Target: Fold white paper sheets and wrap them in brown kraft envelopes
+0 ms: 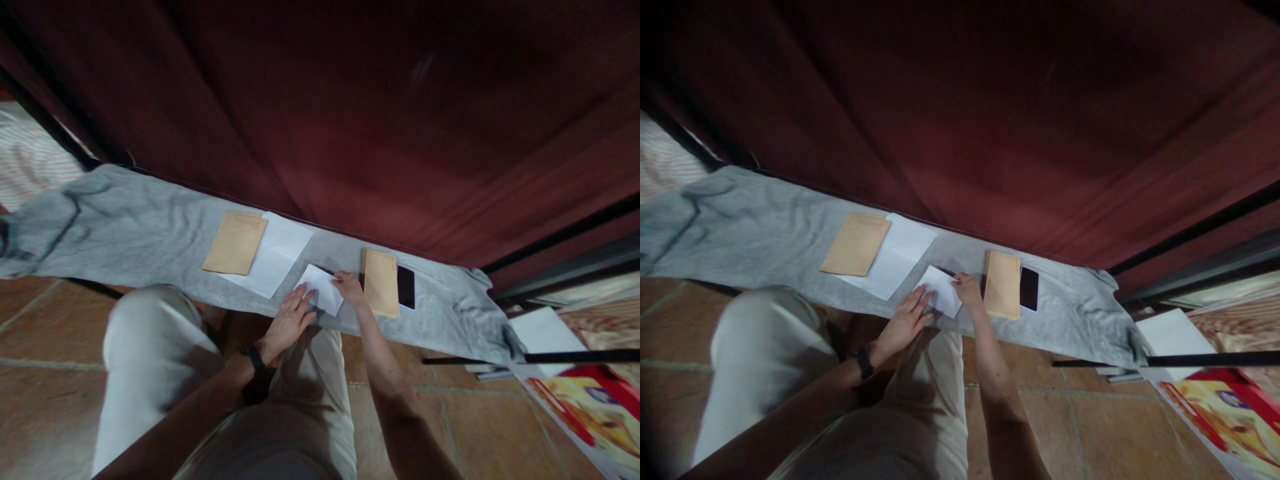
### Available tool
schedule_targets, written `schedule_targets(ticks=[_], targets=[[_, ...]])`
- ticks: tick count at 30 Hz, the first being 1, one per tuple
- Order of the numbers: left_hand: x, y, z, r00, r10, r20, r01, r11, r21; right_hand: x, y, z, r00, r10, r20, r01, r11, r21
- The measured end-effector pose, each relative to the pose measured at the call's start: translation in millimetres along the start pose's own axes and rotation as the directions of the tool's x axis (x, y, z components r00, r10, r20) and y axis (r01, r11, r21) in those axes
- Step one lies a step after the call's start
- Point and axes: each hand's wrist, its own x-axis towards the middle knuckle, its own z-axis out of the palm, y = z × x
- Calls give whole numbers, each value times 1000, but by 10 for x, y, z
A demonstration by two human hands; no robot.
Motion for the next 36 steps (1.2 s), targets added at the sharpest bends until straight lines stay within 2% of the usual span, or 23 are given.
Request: schedule_targets(ticks=[3, 5, 6, 8, 10, 11, 13, 19, 26, 28, 30, 33, 36], targets=[[91, -45, 29, 973, -202, -114, 169, 954, -247, -41, 47, -29, 999, 39, -33, -33, 986, 165], [191, -86, 45, 915, -379, -136, 288, 852, -437, -99, 64, -8, 994, 87, -65, -66, 961, 269], [243, -104, 51, 879, -465, -111, 344, 777, -528, -138, 67, 17, 990, 116, -78, -86, 945, 315], [333, -128, 58, 810, -586, 5, 433, 592, -680, -226, 65, 90, 980, 176, -89, -128, 911, 391], [388, -126, 63, 764, -629, 143, 488, 419, -766, -317, 57, 179, 970, 228, -87, -166, 879, 447], [402, -116, 65, 751, -631, 194, 505, 360, -785, -359, 53, 224, 965, 249, -85, -182, 865, 467], [412, -79, 70, 736, -632, 243, 524, 305, -795, -431, 48, 301, 956, 282, -83, -206, 844, 496], [430, 36, 64, 717, -580, 386, 618, 273, -738, -524, 72, 380, 944, 309, -113, -222, 852, 475], [489, -11, 40, 692, -570, 443, 681, 314, -661, -615, 82, 220, 944, 226, -240, -148, 941, 303], [516, -39, 21, 694, -564, 447, 689, 337, -642, -654, 53, 181, 953, 128, -275, -77, 979, 189], [547, -69, -11, 697, -554, 455, 693, 359, -625, -677, 12, 175, 961, -39, -275, 53, 998, 44], [607, -133, -79, 699, -532, 477, 703, 388, -596, -659, -58, 237, 942, -282, -183, 277, 959, -57], [689, -221, -152, 696, -520, 495, 713, 418, -563, -591, -115, 357, 909, -414, -49, 410, 909, -79]])
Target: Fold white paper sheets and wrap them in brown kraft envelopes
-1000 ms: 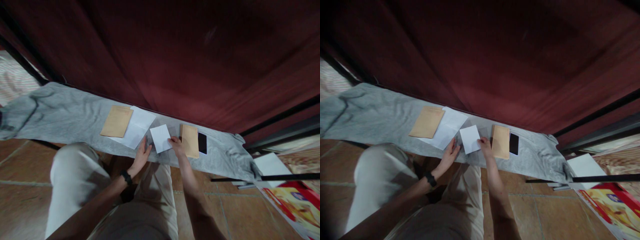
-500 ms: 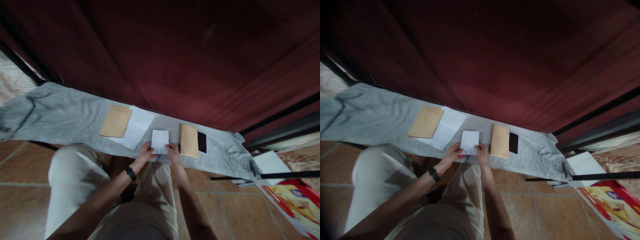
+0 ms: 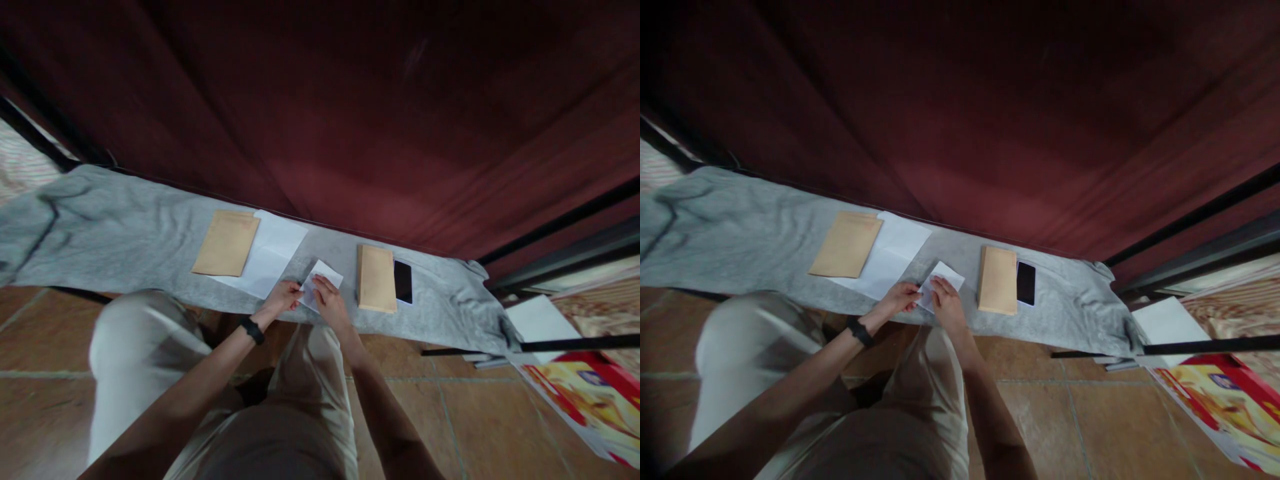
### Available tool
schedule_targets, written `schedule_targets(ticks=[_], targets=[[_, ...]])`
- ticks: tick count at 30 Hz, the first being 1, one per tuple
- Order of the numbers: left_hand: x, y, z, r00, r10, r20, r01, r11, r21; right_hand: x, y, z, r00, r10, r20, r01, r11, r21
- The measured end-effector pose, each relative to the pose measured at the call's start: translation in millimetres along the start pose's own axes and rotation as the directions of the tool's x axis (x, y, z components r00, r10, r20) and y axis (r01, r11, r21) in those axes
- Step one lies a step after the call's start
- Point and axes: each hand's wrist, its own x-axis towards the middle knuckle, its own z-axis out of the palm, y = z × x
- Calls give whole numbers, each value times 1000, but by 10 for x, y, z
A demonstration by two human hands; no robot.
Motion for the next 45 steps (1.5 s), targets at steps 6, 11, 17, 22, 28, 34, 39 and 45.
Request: schedule_targets(ticks=[6, 11, 17, 22, 28, 34, 39, 45], targets=[[128, 95, -117, 999, -34, -2, 35, 995, 95, 139, 13, 179, 979, -24, 202, 64, 979, -196], [124, 122, -106, 997, -74, -26, 77, 985, 153, 231, 97, 203, 978, 12, 208, 55, 947, -317], [84, 134, -129, 994, -109, -24, 111, 980, 167, 352, 278, 185, 987, 34, 160, 27, 931, -363], [83, 126, -142, 993, -122, -9, 122, 980, 155, 454, 408, 137, 990, 50, 134, 6, 920, -392], [120, 97, -142, 990, -141, -2, 139, 979, 147, 510, 443, 88, 994, 83, 74, -45, 908, -417], [135, 87, -146, 991, -131, 4, 129, 979, 156, 232, 210, 187, 992, 13, 127, 41, 913, -406], [128, 103, -135, 993, -120, 1, 118, 976, 185, -68, -24, 191, 975, -19, 220, 101, 923, -370], [63, 139, -110, 997, -76, -20, 78, 972, 221, -362, -198, 53, 966, -92, 242, 166, 936, -310]])
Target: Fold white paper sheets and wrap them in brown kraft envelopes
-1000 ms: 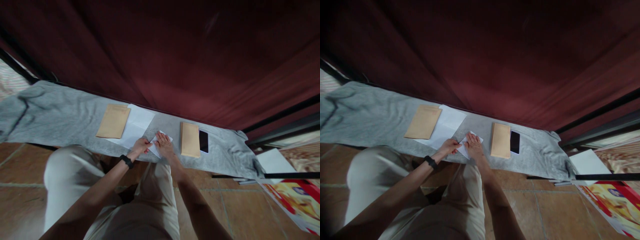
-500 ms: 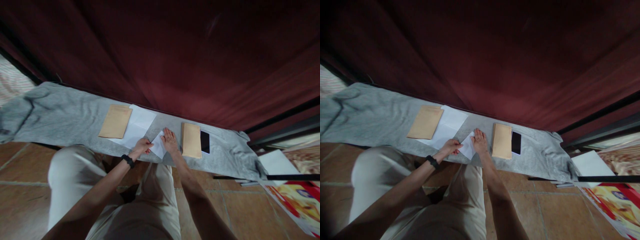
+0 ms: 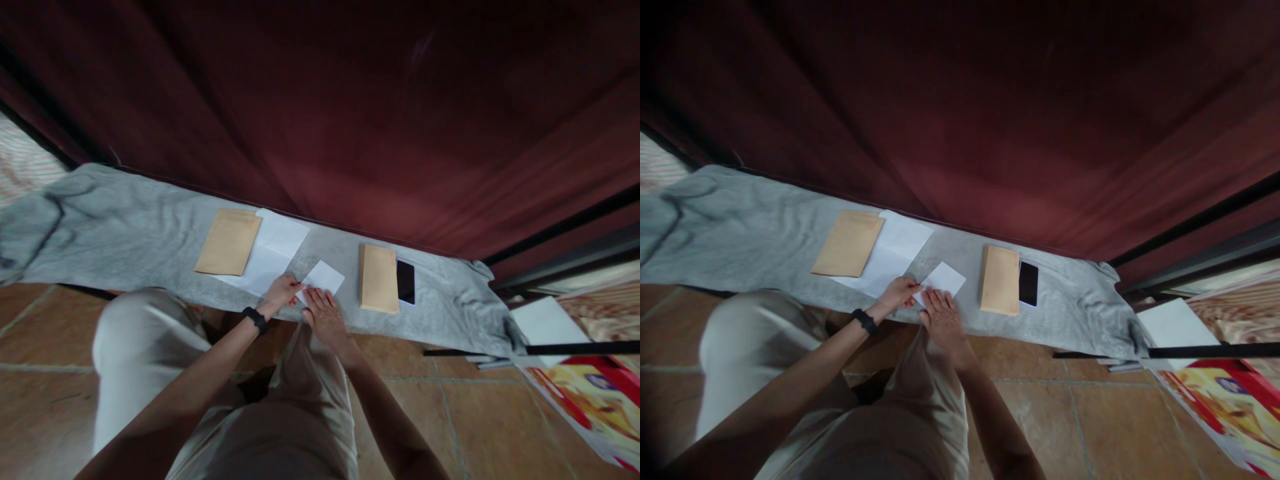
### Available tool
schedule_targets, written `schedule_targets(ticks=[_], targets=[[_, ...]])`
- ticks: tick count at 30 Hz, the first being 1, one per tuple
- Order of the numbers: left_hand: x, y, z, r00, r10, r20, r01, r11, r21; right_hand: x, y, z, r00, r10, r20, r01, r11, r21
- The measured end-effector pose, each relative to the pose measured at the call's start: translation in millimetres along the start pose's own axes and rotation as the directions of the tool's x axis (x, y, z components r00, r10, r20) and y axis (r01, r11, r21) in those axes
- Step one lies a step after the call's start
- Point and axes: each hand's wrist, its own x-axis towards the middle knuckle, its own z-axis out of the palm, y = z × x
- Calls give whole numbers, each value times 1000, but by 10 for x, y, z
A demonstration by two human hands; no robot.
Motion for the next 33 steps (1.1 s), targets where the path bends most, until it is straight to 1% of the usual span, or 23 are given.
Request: schedule_targets(ticks=[6, 11, 13, 15, 17, 20, 22, 24, 26, 29, 31, 33], targets=[[-11, -18, 22, 999, 35, -33, -34, 999, 23, -234, -100, -41, 1000, -12, -13, 12, 1000, 23], [-34, -27, 19, 997, 70, -30, -69, 998, 10, -407, -132, -66, 1000, -10, 0, 10, 999, 45], [-47, -31, 16, 996, 83, -19, -83, 997, -7, -460, -127, -80, 1000, -7, -5, 8, 997, 75], [-61, -38, 8, 995, 101, 1, -101, 995, -27, -486, -100, -92, 1000, -5, -10, 6, 990, 139], [-82, -42, -11, 992, 126, 24, -124, 991, -44, -474, -48, -106, 999, 28, -37, -19, 975, 221], [-126, -28, -62, 982, 177, 70, -174, 984, -51, -387, 63, -162, 981, 139, -137, -94, 953, 289], [-161, 0, -100, 969, 219, 116, -215, 976, -43, -292, 142, -237, 962, 177, -206, -119, 957, 265], [-191, 42, -131, 952, 256, 168, -254, 967, -32, -180, 212, -333, 959, 168, -229, -123, 972, 200], [-208, 90, -148, 930, 298, 213, -304, 953, -7, -68, 267, -425, 968, 154, -196, -129, 982, 135], [-200, 153, -164, 892, 383, 241, -408, 911, 64, 64, 338, -505, 983, 165, -77, -158, 983, 90], [-174, 171, -179, 876, 427, 223, -456, 884, 99, 115, 387, -511, 977, 212, -15, -210, 973, 91], [-139, 164, -202, 876, 447, 184, -470, 876, 110, 140, 439, -489, 964, 264, 10, -264, 959, 104]])
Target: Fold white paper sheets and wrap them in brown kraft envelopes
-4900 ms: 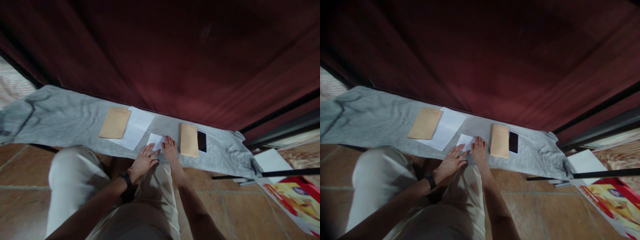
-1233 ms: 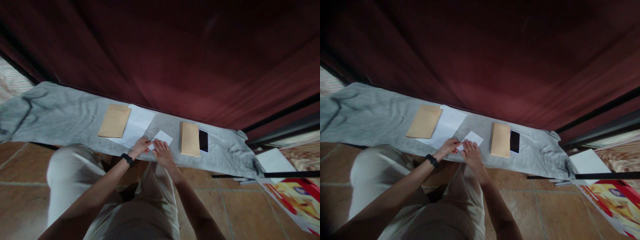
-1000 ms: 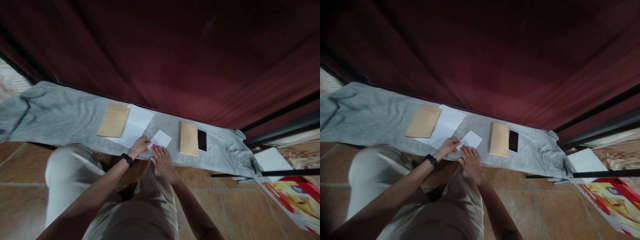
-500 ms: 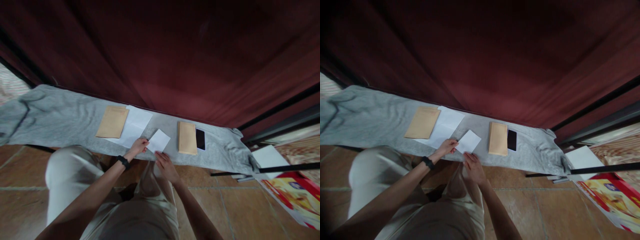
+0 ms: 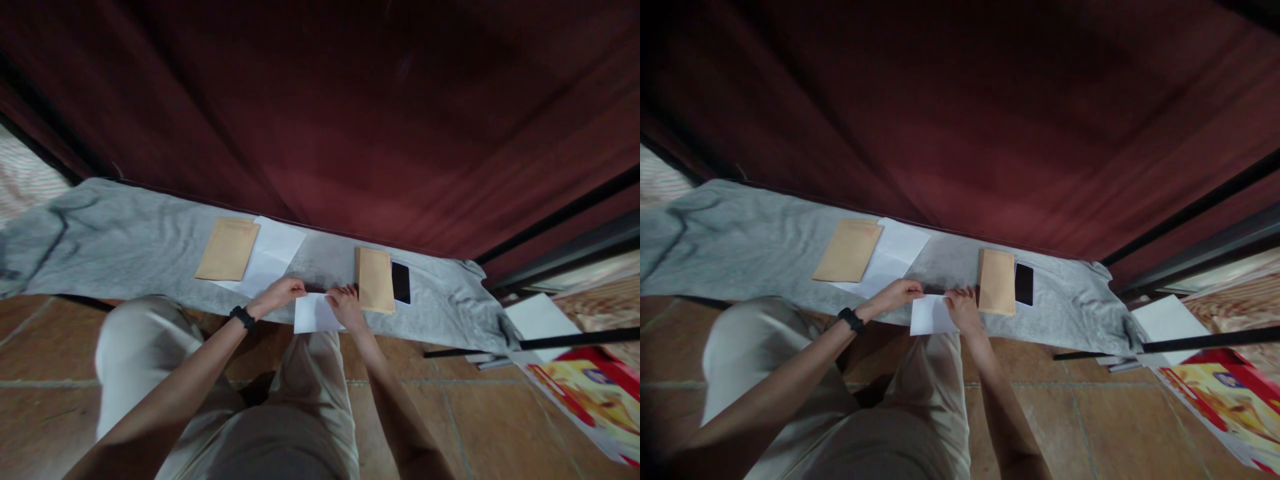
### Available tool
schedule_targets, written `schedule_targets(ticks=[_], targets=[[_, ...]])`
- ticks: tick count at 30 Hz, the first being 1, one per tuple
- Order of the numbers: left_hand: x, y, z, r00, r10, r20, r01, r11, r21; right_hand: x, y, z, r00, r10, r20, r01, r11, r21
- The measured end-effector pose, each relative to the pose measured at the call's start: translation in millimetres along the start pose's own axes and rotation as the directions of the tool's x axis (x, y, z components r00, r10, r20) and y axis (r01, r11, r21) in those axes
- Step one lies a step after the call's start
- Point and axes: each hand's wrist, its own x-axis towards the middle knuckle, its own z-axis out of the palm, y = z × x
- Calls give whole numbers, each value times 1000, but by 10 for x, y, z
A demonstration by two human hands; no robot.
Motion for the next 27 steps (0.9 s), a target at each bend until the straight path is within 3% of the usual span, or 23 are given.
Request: schedule_targets(ticks=[10, 15, 19, 22, 25, 27], targets=[[20, -127, -8, 992, 27, -123, -30, 999, -22, 137, 97, 141, 997, 68, -38, -64, 993, 104], [0, 69, -82, 954, 95, -286, -98, 995, 3, 268, 73, -39, 991, 58, -119, -39, 987, 158], [-30, 306, -173, 884, 254, -392, -206, 965, 161, 304, 61, -234, 938, -14, -346, 67, 987, 144], [-72, 318, -184, 821, 442, -363, -313, 878, 362, 234, 73, -222, 888, -87, -451, 130, 989, 64], [-154, 145, -135, 770, 602, -213, -405, 719, 565, 80, 111, -53, 891, -140, -431, 160, 987, 11], [-239, -12, -80, 758, 645, -103, -429, 610, 666, -58, 138, 99, 892, -160, -422, 175, 985, -4]])
